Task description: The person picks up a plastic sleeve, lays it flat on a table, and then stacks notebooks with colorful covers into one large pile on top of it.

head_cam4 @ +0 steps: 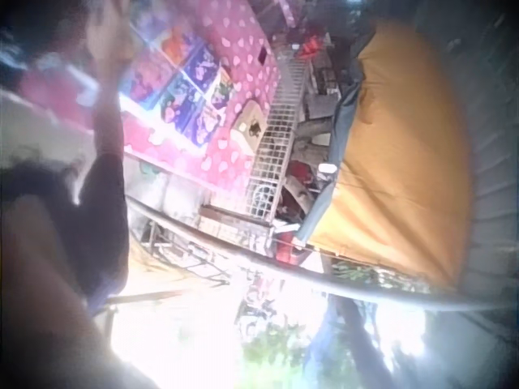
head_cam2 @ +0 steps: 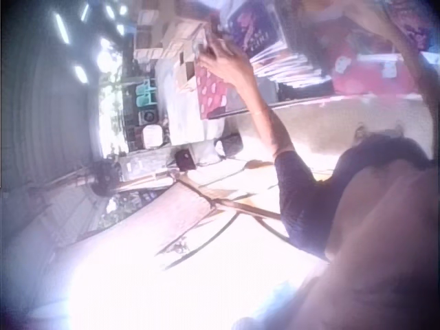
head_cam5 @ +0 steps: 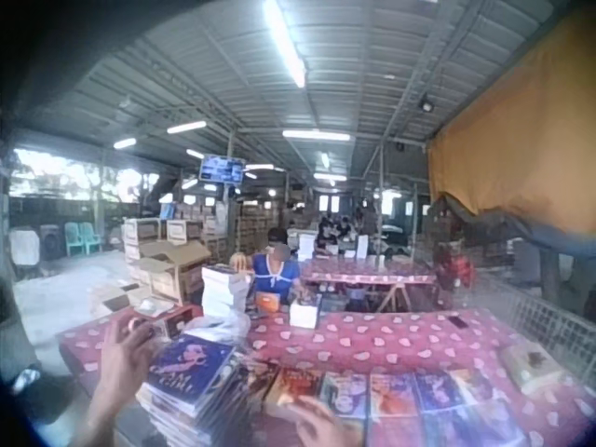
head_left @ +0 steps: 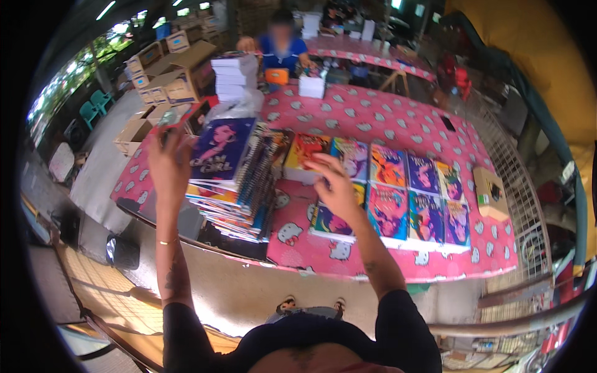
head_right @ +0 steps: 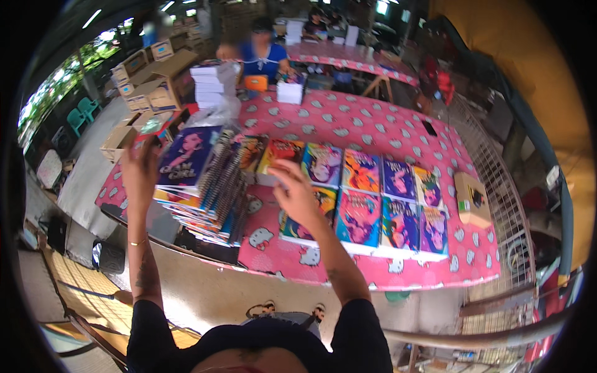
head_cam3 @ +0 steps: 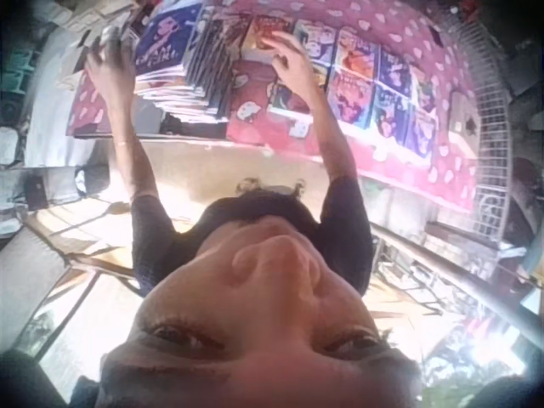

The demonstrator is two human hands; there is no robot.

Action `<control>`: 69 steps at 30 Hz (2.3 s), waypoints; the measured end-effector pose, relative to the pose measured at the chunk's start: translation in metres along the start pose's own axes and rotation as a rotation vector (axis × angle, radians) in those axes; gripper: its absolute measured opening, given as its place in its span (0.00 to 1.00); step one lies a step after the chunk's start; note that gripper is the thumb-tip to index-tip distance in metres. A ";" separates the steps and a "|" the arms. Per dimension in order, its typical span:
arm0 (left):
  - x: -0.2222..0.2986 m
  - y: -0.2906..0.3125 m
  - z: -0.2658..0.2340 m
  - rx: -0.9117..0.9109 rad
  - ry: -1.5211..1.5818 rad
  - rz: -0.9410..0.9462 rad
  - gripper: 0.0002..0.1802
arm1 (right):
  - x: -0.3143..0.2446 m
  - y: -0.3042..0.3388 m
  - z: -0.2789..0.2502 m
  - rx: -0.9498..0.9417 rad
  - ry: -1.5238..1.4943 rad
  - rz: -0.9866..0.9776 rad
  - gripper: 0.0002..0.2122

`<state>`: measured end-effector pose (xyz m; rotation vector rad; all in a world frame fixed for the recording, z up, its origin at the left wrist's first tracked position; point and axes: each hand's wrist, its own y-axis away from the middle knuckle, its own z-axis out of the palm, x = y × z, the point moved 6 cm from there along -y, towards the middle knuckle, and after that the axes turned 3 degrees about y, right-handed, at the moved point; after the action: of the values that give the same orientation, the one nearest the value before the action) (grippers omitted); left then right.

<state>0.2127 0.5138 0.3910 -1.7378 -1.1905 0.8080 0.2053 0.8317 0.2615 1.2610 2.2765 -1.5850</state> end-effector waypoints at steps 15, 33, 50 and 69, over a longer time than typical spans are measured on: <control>0.555 0.240 0.194 -0.505 0.684 0.599 0.19 | 0.237 0.285 -0.326 0.003 0.961 1.207 0.30; -0.027 -0.057 -0.081 0.339 1.462 -0.622 0.23 | -0.036 -0.024 -0.177 0.386 -0.424 0.303 0.27; 0.130 0.061 0.031 -0.622 1.191 0.163 0.31 | 0.090 0.200 -0.077 -0.639 0.888 0.966 0.52; -0.064 -0.060 -0.044 0.211 1.372 -0.548 0.29 | -0.151 -0.059 -0.086 0.352 0.248 -0.167 0.14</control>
<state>0.2059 0.4514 0.4666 -1.2040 -0.4905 -0.5616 0.2960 0.8091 0.4200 1.4490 2.3727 -2.0676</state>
